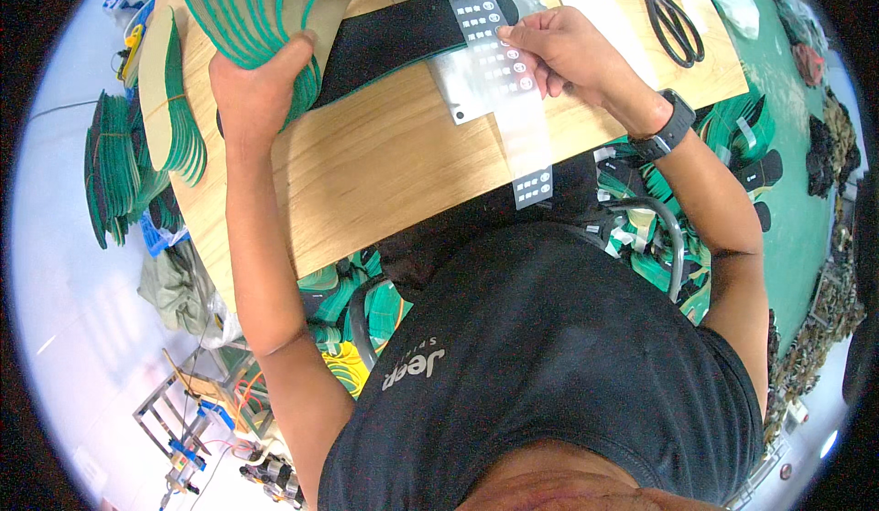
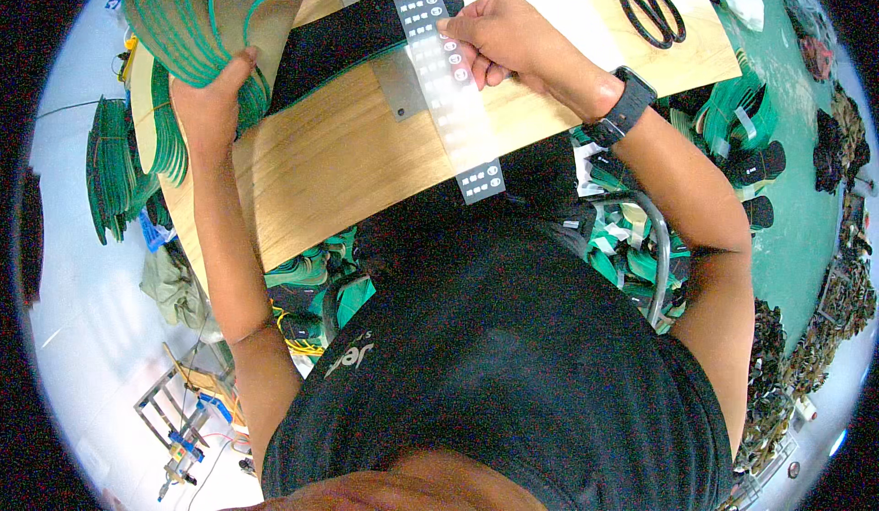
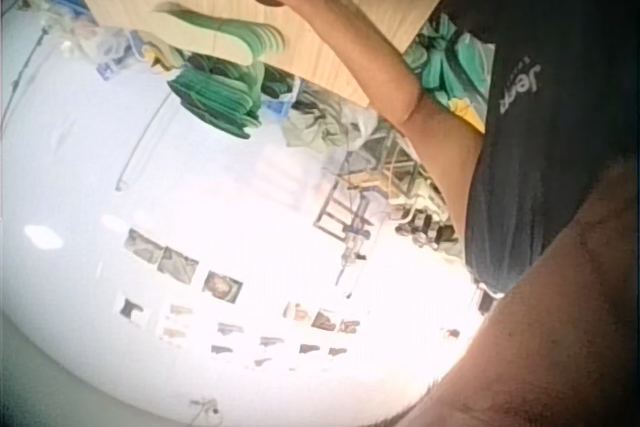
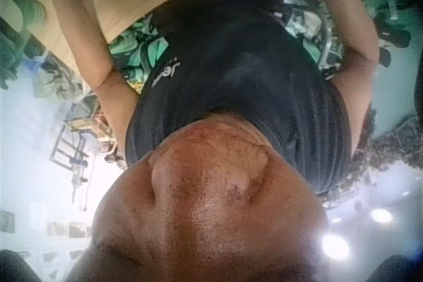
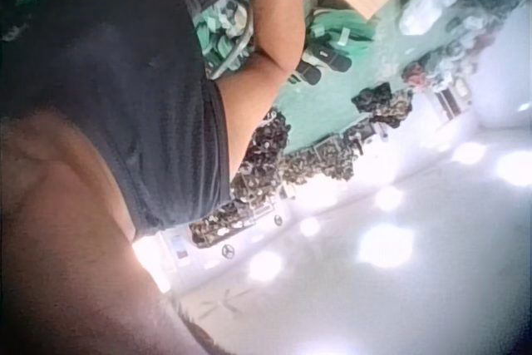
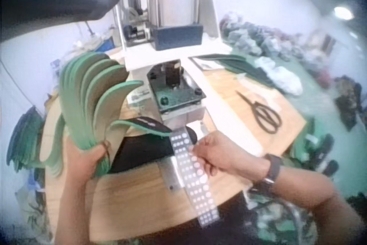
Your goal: The person picks up a stack of green and black shoe insoles, separates one, cuts a label from a strip using scissors, and applies the label to the bottom of the insole.
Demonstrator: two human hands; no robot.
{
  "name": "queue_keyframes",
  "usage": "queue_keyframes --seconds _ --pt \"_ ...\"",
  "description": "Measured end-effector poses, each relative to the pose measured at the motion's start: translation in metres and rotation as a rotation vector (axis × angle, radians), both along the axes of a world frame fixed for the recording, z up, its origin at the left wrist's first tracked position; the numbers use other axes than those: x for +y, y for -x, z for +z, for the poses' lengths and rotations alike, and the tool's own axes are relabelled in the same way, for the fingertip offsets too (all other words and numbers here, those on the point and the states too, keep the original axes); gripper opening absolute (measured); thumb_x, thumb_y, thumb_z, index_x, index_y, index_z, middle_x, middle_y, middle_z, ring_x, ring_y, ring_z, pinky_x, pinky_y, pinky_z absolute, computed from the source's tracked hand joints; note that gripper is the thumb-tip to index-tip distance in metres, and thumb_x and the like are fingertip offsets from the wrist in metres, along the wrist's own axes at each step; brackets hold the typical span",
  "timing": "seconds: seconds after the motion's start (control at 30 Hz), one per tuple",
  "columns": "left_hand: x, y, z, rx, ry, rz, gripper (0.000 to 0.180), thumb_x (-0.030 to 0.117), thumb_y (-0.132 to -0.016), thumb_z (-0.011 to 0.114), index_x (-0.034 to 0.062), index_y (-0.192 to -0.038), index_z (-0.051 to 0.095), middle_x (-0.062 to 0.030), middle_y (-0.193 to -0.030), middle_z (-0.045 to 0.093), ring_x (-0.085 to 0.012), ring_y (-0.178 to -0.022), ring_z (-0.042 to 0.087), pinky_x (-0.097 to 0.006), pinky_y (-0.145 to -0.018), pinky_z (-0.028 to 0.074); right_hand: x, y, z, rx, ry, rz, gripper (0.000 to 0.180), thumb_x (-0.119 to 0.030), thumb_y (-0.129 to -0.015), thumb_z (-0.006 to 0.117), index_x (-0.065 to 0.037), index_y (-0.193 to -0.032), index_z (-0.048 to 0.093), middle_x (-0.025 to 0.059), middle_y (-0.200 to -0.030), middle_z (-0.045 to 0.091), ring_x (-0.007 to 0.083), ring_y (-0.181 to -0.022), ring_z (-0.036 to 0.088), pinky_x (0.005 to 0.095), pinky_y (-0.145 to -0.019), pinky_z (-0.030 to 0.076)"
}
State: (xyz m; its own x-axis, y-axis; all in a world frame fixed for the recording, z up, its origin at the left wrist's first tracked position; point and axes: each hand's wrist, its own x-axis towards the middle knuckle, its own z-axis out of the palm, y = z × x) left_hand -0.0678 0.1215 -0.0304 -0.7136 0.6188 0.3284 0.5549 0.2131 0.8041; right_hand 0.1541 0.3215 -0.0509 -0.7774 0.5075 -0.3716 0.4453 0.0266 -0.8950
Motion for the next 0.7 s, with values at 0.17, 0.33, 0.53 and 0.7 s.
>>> queue_keyframes --seconds 0.17,0.33,0.53,0.7 --pt "0.002 -0.001 -0.004 0.024 -0.036 0.032 0.03 0.02 -0.068 0.076 -0.0006 -0.087 0.066 -0.0066 -0.082 0.068 -0.0132 -0.074 0.062 -0.028 -0.072 0.049 0.001 -0.001 0.0 -0.005 0.033 -0.015 0.034 -0.028 -0.093 0.06 -0.005 -0.068 0.06 0.0004 -0.053 0.056 0.0047 -0.038 0.048 0.0178 -0.034 0.035" --pt "0.001 -0.007 -0.007 0.02 0.002 0.044 0.033 0.02 -0.068 0.076 -0.0009 -0.091 0.067 -0.0076 -0.083 0.069 -0.0139 -0.076 0.063 -0.028 -0.073 0.049 -0.003 -0.003 -0.002 0.007 0.043 -0.032 0.035 -0.028 -0.093 0.06 -0.006 -0.067 0.06 0.0002 -0.053 0.055 0.0048 -0.038 0.048 0.0179 -0.034 0.036" --pt "0.018 -0.023 -0.008 0.407 0.323 -0.138 0.074 0.036 -0.066 0.078 0.0001 -0.125 0.053 -0.021 -0.106 0.064 -0.0329 -0.098 0.062 -0.039 -0.085 0.048 -0.005 -0.005 0.002 0.038 0.041 -0.035 0.037 -0.031 -0.093 0.06 -0.006 -0.065 0.059 0.0001 -0.053 0.054 0.005 -0.039 0.049 0.0181 -0.035 0.037" --pt "0.025 -0.022 -0.015 0.794 0.354 -0.201 0.071 0.036 -0.067 0.078 0.0013 -0.124 0.054 -0.0205 -0.105 0.064 -0.0319 -0.097 0.062 -0.039 -0.086 0.048 -0.005 -0.012 0.003 0.102 0.047 0.008 0.034 -0.029 -0.092 0.06 -0.005 -0.067 0.058 0.0008 -0.054 0.055 0.0051 -0.04 0.049 0.0181 -0.036 0.037"
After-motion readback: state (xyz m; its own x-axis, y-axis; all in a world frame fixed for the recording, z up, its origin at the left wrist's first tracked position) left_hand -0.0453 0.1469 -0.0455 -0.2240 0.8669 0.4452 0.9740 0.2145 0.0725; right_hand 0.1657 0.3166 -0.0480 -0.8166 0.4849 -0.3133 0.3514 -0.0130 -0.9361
